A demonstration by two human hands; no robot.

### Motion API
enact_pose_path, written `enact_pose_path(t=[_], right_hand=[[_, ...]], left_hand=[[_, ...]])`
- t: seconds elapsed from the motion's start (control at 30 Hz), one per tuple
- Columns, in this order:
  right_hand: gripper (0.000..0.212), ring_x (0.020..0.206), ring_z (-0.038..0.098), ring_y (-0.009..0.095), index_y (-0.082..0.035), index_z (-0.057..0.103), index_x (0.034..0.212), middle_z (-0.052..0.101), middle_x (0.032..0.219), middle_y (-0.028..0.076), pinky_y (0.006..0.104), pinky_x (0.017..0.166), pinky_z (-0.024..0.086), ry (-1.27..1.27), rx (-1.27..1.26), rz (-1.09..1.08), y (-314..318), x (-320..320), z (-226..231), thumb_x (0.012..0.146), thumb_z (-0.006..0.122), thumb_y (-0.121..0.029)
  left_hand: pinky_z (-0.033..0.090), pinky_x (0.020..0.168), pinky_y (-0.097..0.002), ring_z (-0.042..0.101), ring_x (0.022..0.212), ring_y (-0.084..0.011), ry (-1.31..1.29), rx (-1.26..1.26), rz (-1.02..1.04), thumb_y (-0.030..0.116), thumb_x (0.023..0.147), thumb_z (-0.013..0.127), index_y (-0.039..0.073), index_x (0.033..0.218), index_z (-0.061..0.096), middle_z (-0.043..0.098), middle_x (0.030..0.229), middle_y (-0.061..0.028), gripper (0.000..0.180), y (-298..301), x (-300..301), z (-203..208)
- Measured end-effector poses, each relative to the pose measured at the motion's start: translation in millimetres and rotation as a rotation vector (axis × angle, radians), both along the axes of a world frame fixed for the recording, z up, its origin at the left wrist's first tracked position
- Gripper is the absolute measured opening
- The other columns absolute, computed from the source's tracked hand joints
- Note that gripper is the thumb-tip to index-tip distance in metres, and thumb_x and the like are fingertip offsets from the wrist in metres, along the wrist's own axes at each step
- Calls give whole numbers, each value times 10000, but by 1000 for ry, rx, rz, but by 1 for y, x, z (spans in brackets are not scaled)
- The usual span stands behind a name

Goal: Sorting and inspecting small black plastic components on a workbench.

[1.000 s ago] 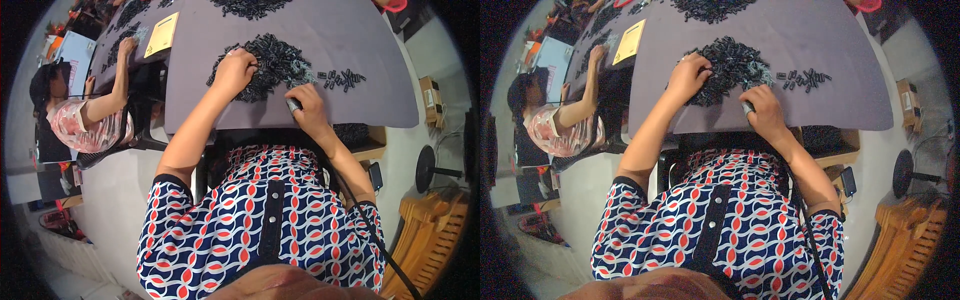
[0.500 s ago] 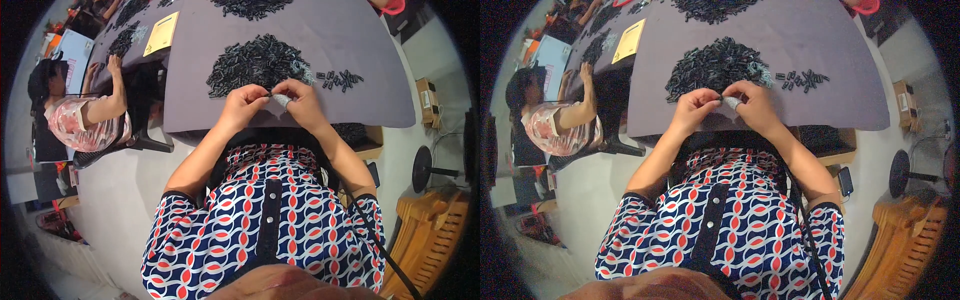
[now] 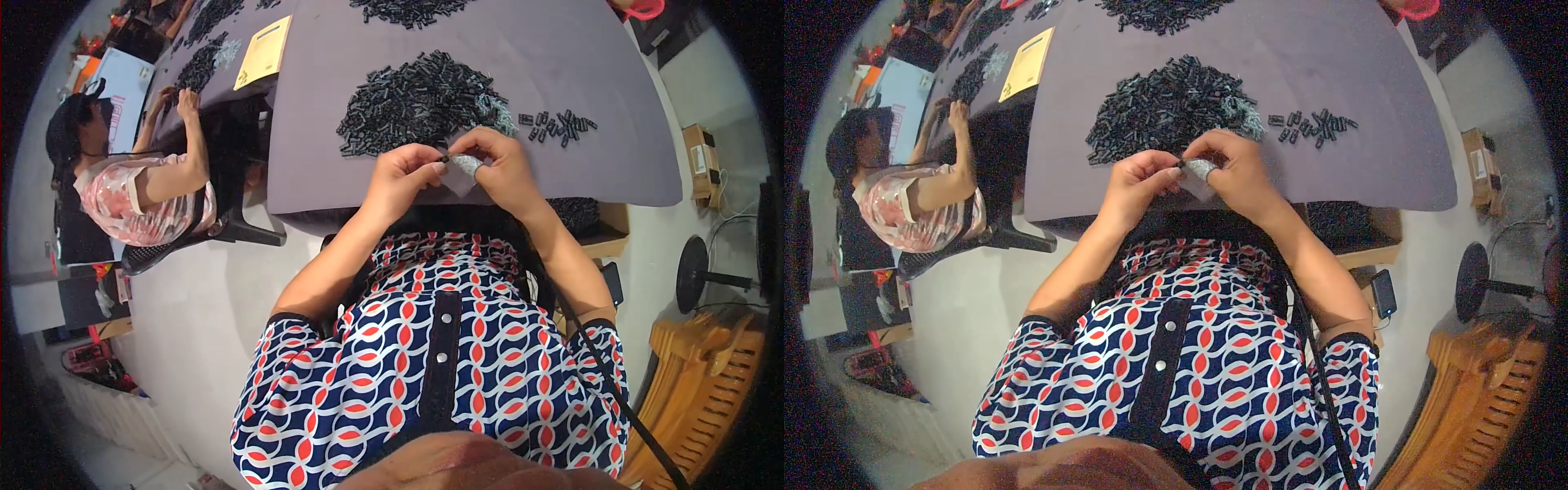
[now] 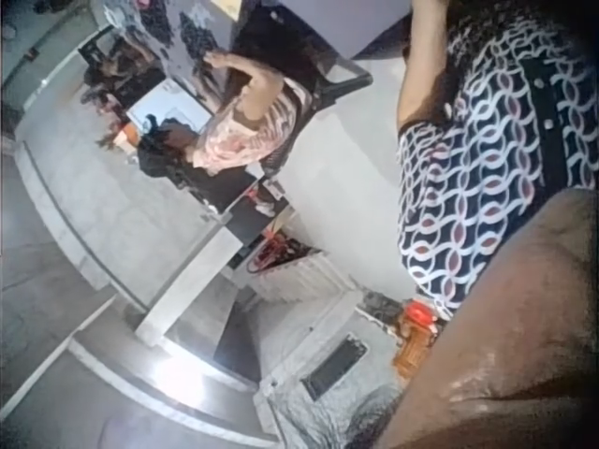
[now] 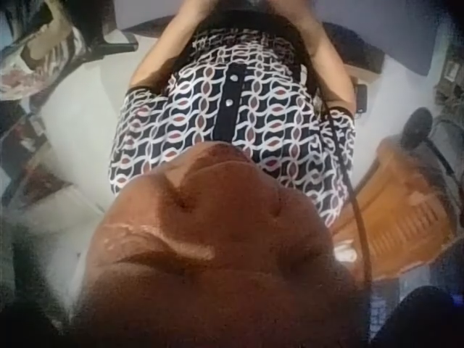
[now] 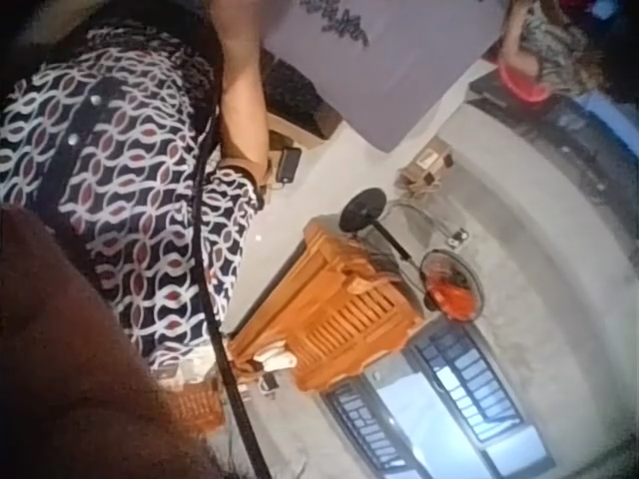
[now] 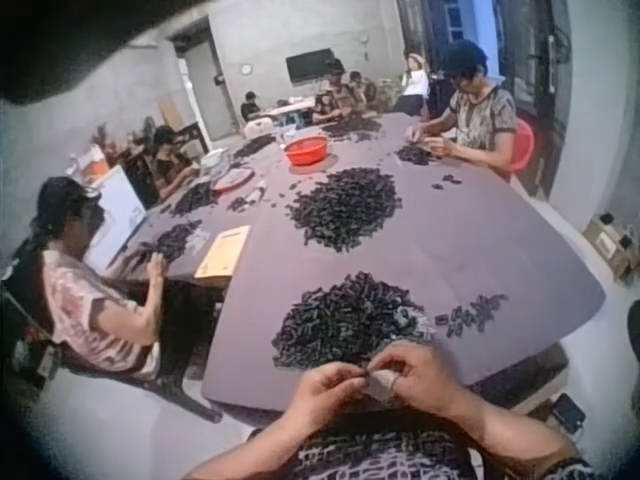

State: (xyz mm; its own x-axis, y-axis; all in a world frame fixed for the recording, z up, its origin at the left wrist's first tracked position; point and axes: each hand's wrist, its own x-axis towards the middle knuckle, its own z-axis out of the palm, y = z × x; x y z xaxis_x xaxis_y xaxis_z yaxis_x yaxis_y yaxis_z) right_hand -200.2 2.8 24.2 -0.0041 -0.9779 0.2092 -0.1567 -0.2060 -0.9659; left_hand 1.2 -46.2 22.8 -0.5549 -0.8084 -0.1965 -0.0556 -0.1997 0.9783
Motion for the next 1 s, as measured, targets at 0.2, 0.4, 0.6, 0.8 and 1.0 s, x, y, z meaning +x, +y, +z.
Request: enact_pose_path(t=[0.2, 0.4, 0.6, 0.8, 1.0], right_hand=[[197, 821, 630, 135, -10, 692, 959, 636, 896, 40, 265, 726, 488, 151, 11, 4, 6, 0, 12, 782, 643, 60], [195, 808, 630, 148, -6, 690, 960, 637, 896, 54, 271, 711, 489, 237, -55, 31, 5, -2, 12, 781, 646, 58], [188, 821, 634, 142, 1, 685, 964, 645, 889, 48, 274, 738, 503, 134, -6, 22, 1, 2, 16, 788, 644, 53], [172, 831, 637, 116, 5, 674, 974, 666, 884, 39, 264, 756, 508, 163, 42, 15, -16, 0, 16, 816, 632, 57], [142, 833, 641, 91, -5, 667, 969, 678, 888, 26, 250, 744, 512, 75, 53, -44, -28, 6, 14, 841, 636, 47]], left_hand=[[512, 695, -223, 638, 766, -73, -45, -100, 5, 82, 956, 664, 2, 1077, 671, 701, 873, -16, 145, 11, -2, 5], [510, 741, -237, 612, 801, -70, -64, -190, -44, 130, 1023, 570, 16, 1091, 643, 681, 894, -7, 152, 11, 0, -6], [506, 734, -237, 593, 780, -75, 59, 11, -27, 190, 1062, 502, 16, 1084, 630, 663, 868, -5, 218, 4, 0, -9], [521, 696, -236, 617, 755, -68, -40, -216, -20, 171, 1040, 550, 28, 1079, 666, 691, 868, -16, 188, -6, -6, -3], [541, 631, -228, 639, 671, -94, 211, 4, 262, 126, 979, 647, 2, 1065, 709, 723, 865, -47, 163, -9, -21, -4]])
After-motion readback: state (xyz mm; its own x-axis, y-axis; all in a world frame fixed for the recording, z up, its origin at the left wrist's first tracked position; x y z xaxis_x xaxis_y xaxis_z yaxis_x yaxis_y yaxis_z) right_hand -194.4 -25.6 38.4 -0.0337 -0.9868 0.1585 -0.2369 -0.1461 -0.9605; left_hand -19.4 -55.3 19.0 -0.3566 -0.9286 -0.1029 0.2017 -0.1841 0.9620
